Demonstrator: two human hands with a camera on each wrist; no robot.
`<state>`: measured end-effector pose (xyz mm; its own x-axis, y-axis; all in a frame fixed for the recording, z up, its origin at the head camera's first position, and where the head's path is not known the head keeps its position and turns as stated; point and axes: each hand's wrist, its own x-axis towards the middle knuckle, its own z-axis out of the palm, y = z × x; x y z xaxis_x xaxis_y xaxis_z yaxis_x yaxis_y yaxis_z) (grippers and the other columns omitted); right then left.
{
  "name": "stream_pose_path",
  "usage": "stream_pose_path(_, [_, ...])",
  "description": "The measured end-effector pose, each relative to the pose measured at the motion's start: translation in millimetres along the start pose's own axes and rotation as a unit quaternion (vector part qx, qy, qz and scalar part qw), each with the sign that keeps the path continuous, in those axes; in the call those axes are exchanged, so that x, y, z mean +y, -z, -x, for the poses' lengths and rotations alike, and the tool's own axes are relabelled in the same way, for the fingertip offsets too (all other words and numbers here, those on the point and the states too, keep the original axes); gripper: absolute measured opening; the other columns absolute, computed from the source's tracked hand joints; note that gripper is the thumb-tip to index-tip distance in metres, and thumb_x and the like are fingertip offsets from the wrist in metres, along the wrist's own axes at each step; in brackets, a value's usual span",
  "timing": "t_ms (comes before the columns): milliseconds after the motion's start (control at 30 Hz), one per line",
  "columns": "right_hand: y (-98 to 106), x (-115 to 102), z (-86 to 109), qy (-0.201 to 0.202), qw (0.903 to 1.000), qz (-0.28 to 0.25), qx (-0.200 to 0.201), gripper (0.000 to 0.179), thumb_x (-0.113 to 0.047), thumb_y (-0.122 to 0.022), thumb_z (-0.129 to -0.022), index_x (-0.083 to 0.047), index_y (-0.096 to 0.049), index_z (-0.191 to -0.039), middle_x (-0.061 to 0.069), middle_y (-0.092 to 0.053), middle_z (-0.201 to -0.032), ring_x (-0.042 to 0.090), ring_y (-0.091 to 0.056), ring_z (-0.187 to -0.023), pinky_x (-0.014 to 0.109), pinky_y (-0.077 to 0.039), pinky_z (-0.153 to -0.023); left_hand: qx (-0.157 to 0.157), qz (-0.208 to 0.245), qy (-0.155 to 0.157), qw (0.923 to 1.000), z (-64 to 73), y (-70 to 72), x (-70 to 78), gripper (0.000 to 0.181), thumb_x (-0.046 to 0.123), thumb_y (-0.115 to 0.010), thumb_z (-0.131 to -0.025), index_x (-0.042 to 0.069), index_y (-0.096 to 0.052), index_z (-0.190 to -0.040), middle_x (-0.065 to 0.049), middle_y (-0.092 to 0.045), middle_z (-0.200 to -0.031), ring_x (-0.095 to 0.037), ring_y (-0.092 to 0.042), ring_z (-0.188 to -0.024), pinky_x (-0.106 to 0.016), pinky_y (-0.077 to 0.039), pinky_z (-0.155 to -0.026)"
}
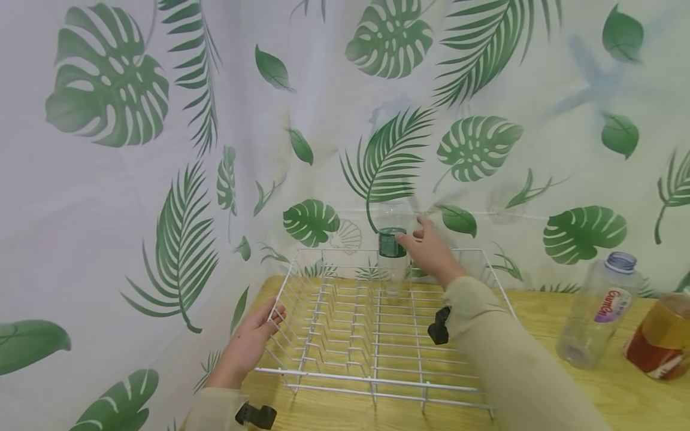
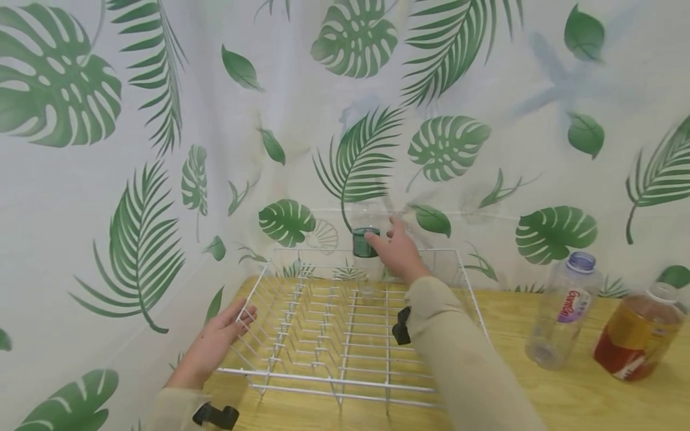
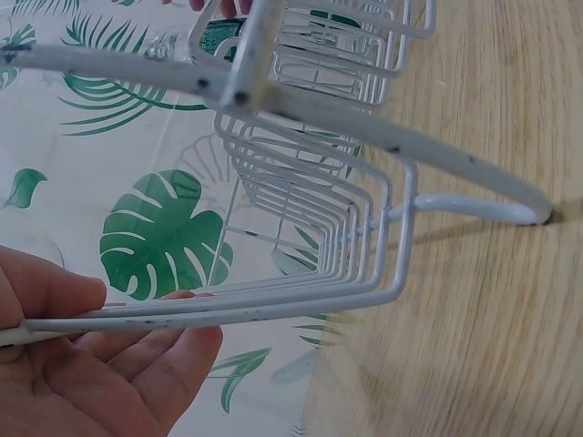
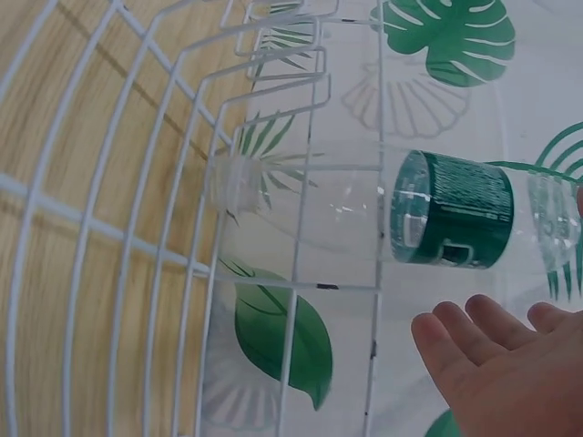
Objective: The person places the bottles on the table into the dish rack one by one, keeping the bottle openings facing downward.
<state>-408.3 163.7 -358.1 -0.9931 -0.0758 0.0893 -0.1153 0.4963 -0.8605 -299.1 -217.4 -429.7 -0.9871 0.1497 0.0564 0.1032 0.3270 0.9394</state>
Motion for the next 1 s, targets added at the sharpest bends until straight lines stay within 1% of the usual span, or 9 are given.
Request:
stream_pose_path(133, [10,1,4.0,0.023,0.9996,0.014,-0.004,0.091,-0.057,-0.051,-0.101,-0.013,-0.003,-0.164,0.024,-0.024,-0.162,0.043,-0.029,-0.146,0.062,-0.033,-0.112,0.004,-0.005,0.007,1.0000,-0.2,0.6,0.2,0.058,0.005,-0.040,-0.105,-0.001,-0.020,-0.160,-0.021,-0.041,-0.155,-0.036,-0.039,-0.142,-0.053,-0.030,-0.116])
stream_pose_path(267, [22,-1,10.7,0.033,0.9991,0.026,-0.011,0.091,-0.058,-0.051,-0.101,-0.014,-0.003,-0.164,0.024,-0.022,-0.163,0.043,-0.027,-0.147,0.062,-0.032,-0.112,0.004,-0.005,0.013,0.9999,-1.3,1.4,0.6,0.058,0.006,-0.040,-0.106,0.000,-0.020,-0.160,-0.020,-0.041,-0.155,-0.035,-0.040,-0.142,-0.054,-0.031,-0.116])
stream_pose_path(467, [41,-15,26.2,0.051,0.9975,0.048,-0.012,0.096,-0.066,-0.049,-0.098,-0.015,-0.003,-0.164,0.022,-0.022,-0.164,0.042,-0.026,-0.148,0.063,-0.030,-0.113,0.003,-0.005,0.010,0.9999,-0.9,0.2,-0.2,0.058,0.005,-0.040,-0.106,-0.001,-0.021,-0.160,-0.020,-0.041,-0.155,-0.036,-0.040,-0.142,-0.053,-0.031,-0.116])
stream_pose_path(633, [58,-28,43.7,0.066,0.9954,0.069,-0.011,0.094,-0.067,-0.048,-0.097,-0.017,-0.005,-0.165,0.020,-0.023,-0.164,0.040,-0.025,-0.149,0.065,-0.029,-0.113,0.004,-0.004,0.008,1.0000,0.9,-2.0,-0.6,0.057,0.006,-0.040,-0.106,0.000,-0.022,-0.160,-0.020,-0.042,-0.155,-0.036,-0.040,-0.142,-0.054,-0.031,-0.116])
stream_pose_path(767, [74,-34,62.0,0.084,0.9931,0.082,-0.002,0.091,-0.064,-0.048,-0.099,-0.016,-0.008,-0.164,0.019,-0.025,-0.164,0.039,-0.025,-0.149,0.066,-0.027,-0.112,0.004,-0.004,0.007,1.0000,1.3,-2.9,-1.5,0.057,0.005,-0.040,-0.106,0.000,-0.022,-0.160,-0.020,-0.042,-0.155,-0.036,-0.040,-0.142,-0.053,-0.031,-0.116])
stream_pose_path(833, [82,-35,71.6,0.093,0.9919,0.087,0.001,0.089,-0.062,-0.049,-0.100,-0.017,-0.008,-0.165,0.019,-0.025,-0.164,0.040,-0.024,-0.149,0.067,-0.027,-0.112,0.003,-0.004,0.009,0.9999,1.0,-2.6,-1.4,0.057,0.006,-0.040,-0.106,0.000,-0.022,-0.160,-0.020,-0.041,-0.155,-0.036,-0.040,-0.142,-0.054,-0.030,-0.116])
stream_pose_path(1000, [104,-34,93.9,0.107,0.9889,0.102,0.014,0.084,-0.058,-0.049,-0.101,-0.022,-0.007,-0.165,0.018,-0.023,-0.165,0.048,-0.027,-0.145,0.068,-0.029,-0.110,0.001,-0.002,0.011,0.9999,-0.3,-0.2,0.4,0.057,0.006,-0.040,-0.106,0.000,-0.021,-0.160,-0.020,-0.041,-0.156,-0.036,-0.039,-0.142,-0.054,-0.029,-0.116])
